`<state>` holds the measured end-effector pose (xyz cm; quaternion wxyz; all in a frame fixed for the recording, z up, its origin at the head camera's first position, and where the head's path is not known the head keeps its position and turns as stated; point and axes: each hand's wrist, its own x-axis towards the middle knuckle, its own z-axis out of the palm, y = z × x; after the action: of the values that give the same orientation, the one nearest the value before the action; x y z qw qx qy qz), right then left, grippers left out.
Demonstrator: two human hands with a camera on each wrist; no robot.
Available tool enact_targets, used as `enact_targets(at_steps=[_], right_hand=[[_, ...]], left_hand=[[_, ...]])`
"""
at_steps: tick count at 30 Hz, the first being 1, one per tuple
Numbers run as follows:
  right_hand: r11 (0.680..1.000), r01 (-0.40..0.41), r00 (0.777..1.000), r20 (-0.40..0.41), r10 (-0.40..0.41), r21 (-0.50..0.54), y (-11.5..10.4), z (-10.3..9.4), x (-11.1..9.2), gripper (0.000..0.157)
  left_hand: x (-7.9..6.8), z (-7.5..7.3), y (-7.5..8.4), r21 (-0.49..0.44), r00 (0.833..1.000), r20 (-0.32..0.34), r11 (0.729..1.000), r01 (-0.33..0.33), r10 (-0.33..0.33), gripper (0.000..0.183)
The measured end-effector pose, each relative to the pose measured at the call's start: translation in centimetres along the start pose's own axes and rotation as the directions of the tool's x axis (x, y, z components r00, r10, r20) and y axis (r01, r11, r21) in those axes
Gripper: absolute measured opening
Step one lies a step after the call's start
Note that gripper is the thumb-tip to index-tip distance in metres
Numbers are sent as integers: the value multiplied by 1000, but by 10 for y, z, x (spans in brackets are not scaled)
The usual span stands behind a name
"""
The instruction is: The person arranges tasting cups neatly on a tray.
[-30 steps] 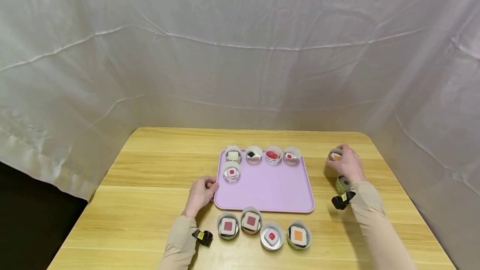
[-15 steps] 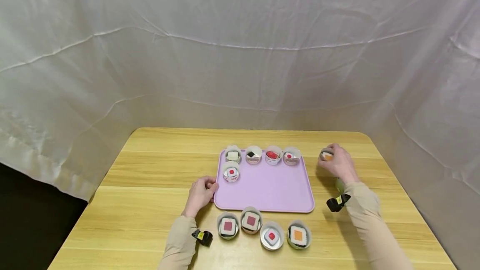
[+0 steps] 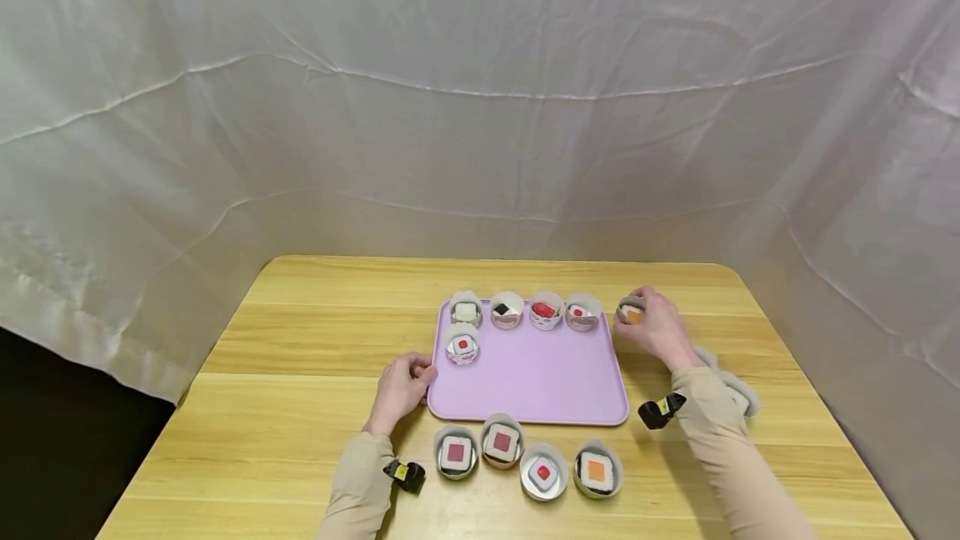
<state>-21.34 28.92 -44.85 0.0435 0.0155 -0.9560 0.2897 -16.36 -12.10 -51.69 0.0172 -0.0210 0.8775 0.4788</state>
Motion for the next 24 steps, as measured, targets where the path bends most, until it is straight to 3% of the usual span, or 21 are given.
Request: enact_targets(at_steps=[24], right_hand=[[994, 111, 994, 21, -111, 18, -42, 23, -3, 49]], left_hand=[[0, -1, 1, 5, 1000, -2, 1000, -5, 5, 22]])
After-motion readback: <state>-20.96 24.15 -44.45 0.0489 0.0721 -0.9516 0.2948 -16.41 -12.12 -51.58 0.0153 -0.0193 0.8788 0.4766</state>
